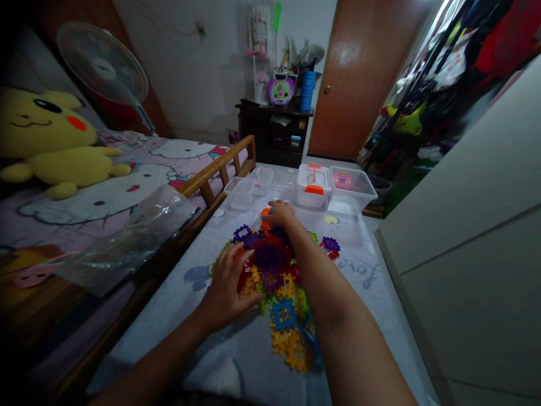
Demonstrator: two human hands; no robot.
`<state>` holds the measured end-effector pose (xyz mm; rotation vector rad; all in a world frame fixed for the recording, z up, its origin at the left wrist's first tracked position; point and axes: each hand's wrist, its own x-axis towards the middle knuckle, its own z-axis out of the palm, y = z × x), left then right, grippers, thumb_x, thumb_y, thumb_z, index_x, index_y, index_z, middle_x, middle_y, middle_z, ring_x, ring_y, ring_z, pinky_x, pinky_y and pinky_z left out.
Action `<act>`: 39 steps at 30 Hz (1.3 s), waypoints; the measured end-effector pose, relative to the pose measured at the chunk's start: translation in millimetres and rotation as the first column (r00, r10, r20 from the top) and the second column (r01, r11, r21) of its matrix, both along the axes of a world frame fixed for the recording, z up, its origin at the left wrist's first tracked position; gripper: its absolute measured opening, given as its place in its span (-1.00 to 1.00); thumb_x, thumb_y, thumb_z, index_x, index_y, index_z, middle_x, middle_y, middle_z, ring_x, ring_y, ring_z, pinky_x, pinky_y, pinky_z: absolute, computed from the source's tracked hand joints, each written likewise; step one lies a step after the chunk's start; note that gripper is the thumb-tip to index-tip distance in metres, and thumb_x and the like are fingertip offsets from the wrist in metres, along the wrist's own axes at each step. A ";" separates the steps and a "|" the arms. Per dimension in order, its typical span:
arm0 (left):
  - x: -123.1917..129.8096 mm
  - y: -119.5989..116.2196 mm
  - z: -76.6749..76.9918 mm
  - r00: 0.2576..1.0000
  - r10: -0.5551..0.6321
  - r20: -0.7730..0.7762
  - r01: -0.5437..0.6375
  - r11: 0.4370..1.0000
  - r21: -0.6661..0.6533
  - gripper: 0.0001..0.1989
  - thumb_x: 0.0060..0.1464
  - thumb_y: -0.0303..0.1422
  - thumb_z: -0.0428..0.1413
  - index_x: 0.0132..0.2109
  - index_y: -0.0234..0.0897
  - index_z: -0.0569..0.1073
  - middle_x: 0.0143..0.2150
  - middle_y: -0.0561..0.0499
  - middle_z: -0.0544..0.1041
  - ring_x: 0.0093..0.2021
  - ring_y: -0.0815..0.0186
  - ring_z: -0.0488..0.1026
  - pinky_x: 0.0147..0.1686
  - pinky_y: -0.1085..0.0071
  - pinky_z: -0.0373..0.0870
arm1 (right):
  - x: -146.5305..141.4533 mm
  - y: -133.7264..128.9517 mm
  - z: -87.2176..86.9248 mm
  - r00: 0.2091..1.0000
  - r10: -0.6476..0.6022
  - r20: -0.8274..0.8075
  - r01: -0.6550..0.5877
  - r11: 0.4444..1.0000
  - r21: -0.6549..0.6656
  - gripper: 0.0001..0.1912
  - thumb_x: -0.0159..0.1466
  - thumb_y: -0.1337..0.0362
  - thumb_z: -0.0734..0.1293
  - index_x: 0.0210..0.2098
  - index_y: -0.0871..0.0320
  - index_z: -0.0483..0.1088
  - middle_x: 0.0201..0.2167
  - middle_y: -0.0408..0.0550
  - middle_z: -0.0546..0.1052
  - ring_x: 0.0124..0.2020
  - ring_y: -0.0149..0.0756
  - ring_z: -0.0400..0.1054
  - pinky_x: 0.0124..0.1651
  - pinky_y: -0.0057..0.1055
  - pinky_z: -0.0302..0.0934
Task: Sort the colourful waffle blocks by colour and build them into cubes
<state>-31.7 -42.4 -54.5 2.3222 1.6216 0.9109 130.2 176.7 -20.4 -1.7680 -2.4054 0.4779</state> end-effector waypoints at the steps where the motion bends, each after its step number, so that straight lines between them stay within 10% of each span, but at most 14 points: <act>1: 4.5 -5.1 -2.3 0.997 -0.045 -0.055 0.044 0.999 -0.013 -0.07 -0.05 0.08 0.26 0.37 -0.15 0.16 0.43 -0.25 0.04 0.43 -0.24 -0.10 0.33 -0.27 -0.07 | -1.8 4.3 -4.7 1.000 0.020 0.024 -0.020 0.999 -0.029 -0.31 0.19 -0.03 0.42 0.24 0.12 0.33 0.27 0.21 0.35 0.24 0.15 0.25 0.20 -0.05 0.16; 6: 18.4 -14.6 -12.5 0.972 -0.136 -0.193 0.115 0.987 -0.113 0.05 -0.16 0.10 0.33 0.41 -0.07 0.12 0.50 -0.24 -0.11 0.45 -0.35 -0.28 0.28 -0.37 -0.08 | 1.6 7.4 -13.2 0.988 0.135 0.079 -0.123 0.982 -0.146 -0.28 0.08 -0.02 0.51 0.17 0.09 0.39 0.19 0.13 0.44 0.15 0.04 0.35 0.14 -0.21 0.24; 14: 19.8 -4.7 -19.5 0.990 0.007 -0.141 -0.014 0.999 -0.046 -0.26 0.07 -0.12 0.22 0.34 -0.19 0.23 0.44 -0.27 0.08 0.43 -0.19 -0.02 0.32 -0.21 0.03 | 28.0 -28.5 9.7 0.941 0.337 -0.038 -0.333 0.899 -0.285 -0.65 0.13 0.31 0.41 -0.06 0.14 0.53 -0.20 -0.08 0.63 -0.27 -0.29 0.48 -0.23 -0.47 0.30; 26: 8.1 1.0 -18.0 0.995 0.085 0.057 -0.086 0.996 0.009 -0.40 0.15 -0.31 0.07 0.32 -0.27 0.20 0.34 -0.25 0.24 0.35 -0.02 0.18 0.33 -0.05 0.12 | 62.0 -100.0 38.6 0.836 0.450 -0.314 -0.512 0.846 -0.150 -0.71 0.12 0.42 0.28 -0.23 0.07 0.57 -0.22 -0.14 0.63 -0.18 -0.24 0.44 -0.01 -0.33 0.28; 32: -4.0 11.9 -6.9 0.990 0.088 0.108 -0.088 0.996 0.000 -0.46 0.10 -0.34 0.07 0.24 -0.27 0.29 0.31 -0.23 0.28 0.32 0.00 0.21 0.32 -0.02 0.14 | 104.4 -140.1 36.9 0.865 0.345 -0.364 -0.373 0.928 -0.006 -0.63 0.14 0.42 0.27 -0.12 0.02 0.54 -0.01 -0.07 0.56 0.08 -0.14 0.41 0.23 -0.11 0.21; 39: -6.1 73.3 26.6 0.993 -0.019 0.115 0.032 0.993 -0.112 -0.49 0.07 -0.32 0.07 0.19 -0.25 0.34 0.20 -0.14 0.43 0.24 0.11 0.34 0.27 0.15 0.22 | 154.8 -183.1 -2.9 0.921 -0.160 -0.355 0.191 0.980 0.055 -0.48 0.21 0.06 0.39 0.14 0.02 0.40 0.15 0.09 0.46 0.20 0.04 0.31 0.27 0.03 0.17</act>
